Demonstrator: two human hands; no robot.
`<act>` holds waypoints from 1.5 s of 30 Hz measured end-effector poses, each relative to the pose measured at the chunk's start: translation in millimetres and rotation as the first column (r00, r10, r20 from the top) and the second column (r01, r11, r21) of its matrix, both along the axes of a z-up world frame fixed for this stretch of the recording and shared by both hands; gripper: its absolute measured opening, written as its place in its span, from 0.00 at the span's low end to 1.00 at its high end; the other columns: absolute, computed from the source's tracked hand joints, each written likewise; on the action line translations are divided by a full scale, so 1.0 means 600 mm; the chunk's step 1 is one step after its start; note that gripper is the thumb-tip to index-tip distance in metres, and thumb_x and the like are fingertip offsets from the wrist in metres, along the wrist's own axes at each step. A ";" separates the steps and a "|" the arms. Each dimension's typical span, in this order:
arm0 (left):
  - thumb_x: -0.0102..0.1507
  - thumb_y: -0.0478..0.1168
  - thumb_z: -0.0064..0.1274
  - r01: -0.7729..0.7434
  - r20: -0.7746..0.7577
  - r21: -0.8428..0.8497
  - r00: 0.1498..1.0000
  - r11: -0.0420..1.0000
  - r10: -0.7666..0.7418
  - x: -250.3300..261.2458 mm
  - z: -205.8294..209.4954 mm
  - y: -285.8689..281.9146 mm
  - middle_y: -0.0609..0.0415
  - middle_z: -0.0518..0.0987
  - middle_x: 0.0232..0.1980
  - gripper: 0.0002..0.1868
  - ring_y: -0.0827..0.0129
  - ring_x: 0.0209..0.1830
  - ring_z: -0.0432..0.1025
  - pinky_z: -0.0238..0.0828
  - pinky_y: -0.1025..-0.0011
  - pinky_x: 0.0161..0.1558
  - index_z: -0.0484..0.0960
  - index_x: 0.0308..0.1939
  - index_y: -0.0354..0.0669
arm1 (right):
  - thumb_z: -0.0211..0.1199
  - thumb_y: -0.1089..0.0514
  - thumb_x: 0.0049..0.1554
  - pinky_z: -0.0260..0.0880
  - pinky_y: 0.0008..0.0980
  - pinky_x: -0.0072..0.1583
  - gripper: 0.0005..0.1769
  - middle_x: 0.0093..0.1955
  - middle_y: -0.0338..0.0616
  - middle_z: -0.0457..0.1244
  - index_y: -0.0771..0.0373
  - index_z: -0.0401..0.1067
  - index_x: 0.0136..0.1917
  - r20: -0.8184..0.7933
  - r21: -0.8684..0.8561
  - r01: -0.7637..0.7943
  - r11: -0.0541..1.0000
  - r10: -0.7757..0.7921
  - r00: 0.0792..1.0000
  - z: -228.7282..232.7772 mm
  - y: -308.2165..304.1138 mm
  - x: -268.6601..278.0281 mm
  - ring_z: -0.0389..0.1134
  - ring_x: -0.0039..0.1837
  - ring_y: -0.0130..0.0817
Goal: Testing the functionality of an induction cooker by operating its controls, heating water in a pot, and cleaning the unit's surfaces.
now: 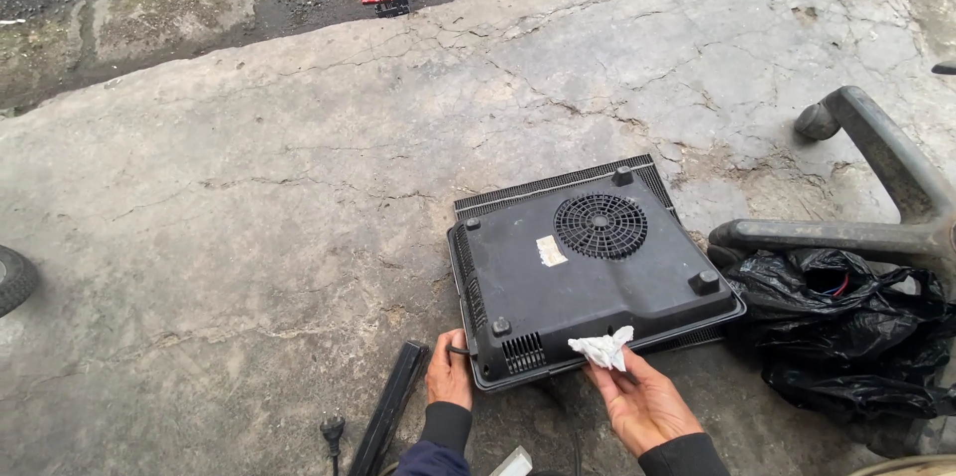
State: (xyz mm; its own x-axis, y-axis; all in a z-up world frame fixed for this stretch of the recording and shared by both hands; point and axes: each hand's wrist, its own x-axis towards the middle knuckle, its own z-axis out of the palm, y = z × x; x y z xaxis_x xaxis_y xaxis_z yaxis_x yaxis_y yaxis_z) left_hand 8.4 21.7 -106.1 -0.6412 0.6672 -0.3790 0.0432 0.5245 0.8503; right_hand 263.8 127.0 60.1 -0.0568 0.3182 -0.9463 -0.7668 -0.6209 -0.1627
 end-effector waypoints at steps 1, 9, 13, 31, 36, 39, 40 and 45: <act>0.73 0.66 0.36 0.070 -0.093 -0.076 0.993 0.995 -0.077 -0.006 0.009 -0.007 0.60 0.87 0.51 0.26 0.65 0.52 0.80 0.74 0.64 0.55 0.84 0.54 0.61 | 0.58 0.61 0.66 0.68 0.39 0.82 0.23 0.76 0.62 0.65 0.67 0.68 0.73 -0.007 0.018 -0.018 1.000 0.018 1.000 0.006 0.001 -0.002 0.67 0.79 0.51; 0.76 0.50 0.36 0.294 -0.223 -0.595 0.834 0.748 -0.505 -0.094 0.102 -0.025 0.59 0.86 0.66 0.20 0.39 0.54 0.81 0.75 0.45 0.53 0.67 0.73 0.72 | 0.57 0.64 0.67 0.68 0.43 0.82 0.21 0.74 0.60 0.66 0.70 0.67 0.72 0.016 0.047 -0.032 0.998 0.032 0.999 -0.103 -0.022 0.001 0.68 0.78 0.49; 0.76 0.46 0.37 0.439 0.035 -0.774 0.749 0.456 -0.661 -0.100 0.156 0.012 0.52 0.72 0.77 0.30 0.46 0.64 0.76 0.71 0.46 0.63 0.58 0.84 0.69 | 0.57 0.68 0.66 0.68 0.55 0.80 0.19 0.70 0.65 0.67 0.74 0.69 0.69 0.006 0.126 0.005 0.992 -0.006 1.000 -0.222 -0.039 0.023 0.68 0.75 0.56; 0.66 0.72 0.44 0.149 0.170 -0.538 0.983 0.830 -0.067 -0.004 0.065 0.161 0.56 0.58 0.90 0.48 0.55 0.87 0.58 0.51 0.53 0.85 0.64 0.87 0.59 | 0.65 0.49 0.56 0.70 0.38 0.65 0.12 0.65 0.37 0.76 0.55 0.83 0.48 0.888 -0.295 -0.776 0.557 0.461 -0.007 -0.173 0.133 0.257 0.76 0.61 0.40; 0.61 0.71 0.54 0.114 0.170 -0.480 0.985 0.870 -0.036 0.006 0.112 0.185 0.58 0.63 0.87 0.51 0.60 0.82 0.66 0.58 0.58 0.82 0.68 0.86 0.61 | 0.60 0.49 0.62 0.71 0.43 0.60 0.09 0.47 0.44 0.76 0.52 0.76 0.45 0.840 -0.387 -0.835 0.392 0.523 -0.144 -0.167 0.161 0.257 0.75 0.53 0.43; 0.59 0.72 0.56 0.075 0.165 -0.528 0.986 0.846 0.016 0.016 0.136 0.198 0.54 0.63 0.87 0.54 0.57 0.83 0.66 0.56 0.57 0.83 0.69 0.85 0.56 | 0.59 0.49 0.62 0.68 0.44 0.57 0.09 0.42 0.44 0.73 0.52 0.72 0.43 0.814 -0.421 -0.858 0.294 0.539 -0.214 -0.179 0.185 0.269 0.71 0.48 0.45; 0.56 0.74 0.58 0.064 0.151 -0.555 0.988 0.830 0.025 0.018 0.132 0.201 0.53 0.64 0.86 0.56 0.57 0.82 0.66 0.58 0.57 0.83 0.70 0.84 0.55 | 0.59 0.49 0.63 0.69 0.42 0.56 0.09 0.45 0.43 0.73 0.53 0.72 0.43 0.801 -0.388 -0.882 0.269 0.571 -0.178 -0.182 0.195 0.274 0.71 0.48 0.41; 0.52 0.76 0.62 0.064 0.142 -0.586 0.989 0.808 0.025 0.018 0.131 0.199 0.51 0.70 0.84 0.63 0.55 0.82 0.67 0.61 0.53 0.82 0.70 0.84 0.47 | 0.58 0.50 0.65 0.70 0.41 0.57 0.10 0.52 0.42 0.75 0.53 0.70 0.43 0.782 -0.360 -0.901 0.242 0.606 -0.149 -0.197 0.195 0.279 0.72 0.52 0.38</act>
